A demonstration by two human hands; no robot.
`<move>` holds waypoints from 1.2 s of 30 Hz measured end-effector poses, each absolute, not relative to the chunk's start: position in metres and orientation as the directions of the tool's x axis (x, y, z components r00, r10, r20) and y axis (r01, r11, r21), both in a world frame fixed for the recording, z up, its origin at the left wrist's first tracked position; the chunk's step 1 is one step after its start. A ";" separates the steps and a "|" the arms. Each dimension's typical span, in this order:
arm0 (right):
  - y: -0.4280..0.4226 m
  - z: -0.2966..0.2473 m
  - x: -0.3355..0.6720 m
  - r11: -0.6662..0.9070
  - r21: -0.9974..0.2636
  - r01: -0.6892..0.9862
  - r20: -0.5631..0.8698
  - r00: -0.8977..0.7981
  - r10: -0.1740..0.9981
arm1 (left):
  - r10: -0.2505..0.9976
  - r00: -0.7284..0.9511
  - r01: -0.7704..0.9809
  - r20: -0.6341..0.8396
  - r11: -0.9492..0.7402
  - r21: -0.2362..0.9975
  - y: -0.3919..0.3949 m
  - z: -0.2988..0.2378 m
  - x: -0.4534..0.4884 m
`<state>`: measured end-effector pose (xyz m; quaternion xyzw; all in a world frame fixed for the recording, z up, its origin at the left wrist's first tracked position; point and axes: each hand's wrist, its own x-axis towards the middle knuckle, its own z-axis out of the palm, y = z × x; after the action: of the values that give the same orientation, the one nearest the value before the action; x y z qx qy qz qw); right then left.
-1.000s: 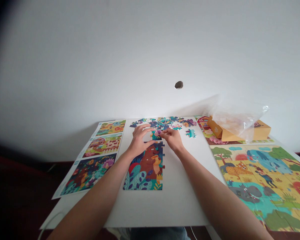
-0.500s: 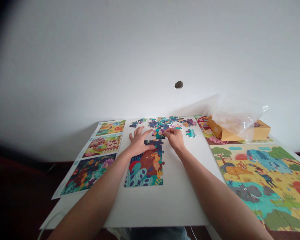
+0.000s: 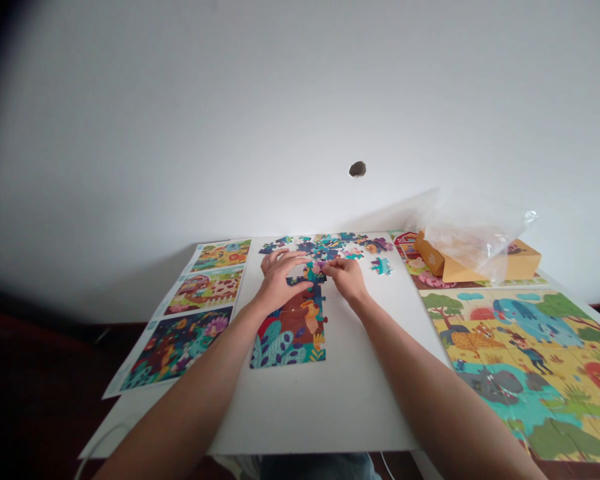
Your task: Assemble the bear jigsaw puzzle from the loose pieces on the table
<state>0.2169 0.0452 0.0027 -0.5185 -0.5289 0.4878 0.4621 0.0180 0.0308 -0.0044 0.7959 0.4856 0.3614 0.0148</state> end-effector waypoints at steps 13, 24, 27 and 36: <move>0.049 -0.003 0.218 -0.021 -0.996 0.091 -0.025 -0.042 0.999 | 0.803 0.274 0.807 0.530 -0.492 0.327 0.030 -0.003 0.017; 0.046 0.004 0.217 -0.052 -0.996 0.079 -0.055 -0.046 0.997 | 0.804 0.282 0.818 0.523 -0.487 0.308 0.030 -0.002 0.017; 0.046 0.004 0.217 -0.037 -0.994 0.100 -0.042 -0.048 0.998 | 0.799 0.292 0.815 0.526 -0.496 0.300 0.031 -0.003 0.016; 0.048 0.001 0.219 0.002 -0.987 0.161 -0.006 -0.050 0.999 | 0.785 0.306 0.803 0.538 -0.517 0.298 0.031 -0.004 0.017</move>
<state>0.2190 0.0476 0.0008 -0.5267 -0.5506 0.4709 0.4446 0.0165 0.0306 -0.0040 0.8079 0.4915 0.3250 -0.0136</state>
